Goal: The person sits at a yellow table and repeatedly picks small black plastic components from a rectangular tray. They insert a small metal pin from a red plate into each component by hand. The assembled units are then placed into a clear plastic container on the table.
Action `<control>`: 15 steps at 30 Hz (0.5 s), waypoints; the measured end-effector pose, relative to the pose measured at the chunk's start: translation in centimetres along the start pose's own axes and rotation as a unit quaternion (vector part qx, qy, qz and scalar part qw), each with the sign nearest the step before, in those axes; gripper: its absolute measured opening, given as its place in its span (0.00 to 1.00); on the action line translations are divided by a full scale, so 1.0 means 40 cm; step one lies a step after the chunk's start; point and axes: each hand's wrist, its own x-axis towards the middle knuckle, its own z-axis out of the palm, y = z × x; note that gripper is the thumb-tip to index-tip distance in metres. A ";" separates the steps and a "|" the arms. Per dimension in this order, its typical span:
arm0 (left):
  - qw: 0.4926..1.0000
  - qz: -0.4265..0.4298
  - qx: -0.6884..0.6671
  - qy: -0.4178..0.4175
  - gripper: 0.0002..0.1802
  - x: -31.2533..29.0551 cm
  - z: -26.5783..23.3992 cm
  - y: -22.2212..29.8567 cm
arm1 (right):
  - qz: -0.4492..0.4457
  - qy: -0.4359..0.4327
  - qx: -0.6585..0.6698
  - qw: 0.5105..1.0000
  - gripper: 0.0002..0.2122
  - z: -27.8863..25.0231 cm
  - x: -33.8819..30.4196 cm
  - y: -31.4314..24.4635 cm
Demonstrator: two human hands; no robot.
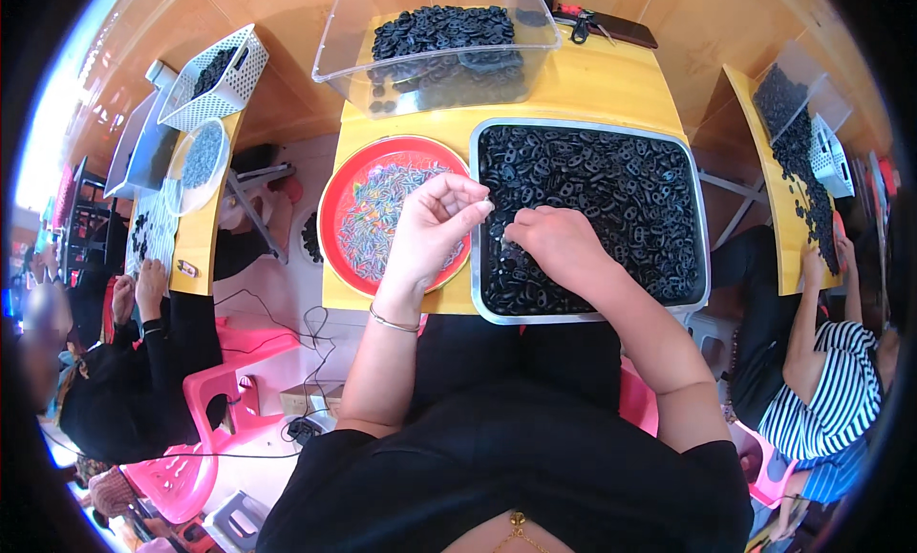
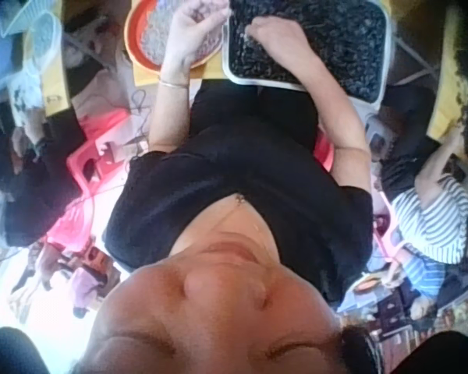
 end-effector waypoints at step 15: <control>0.996 -0.034 -0.078 -0.027 0.09 -0.026 0.026 -0.059 | 0.192 0.157 0.537 0.806 0.04 -0.061 -0.032 -0.019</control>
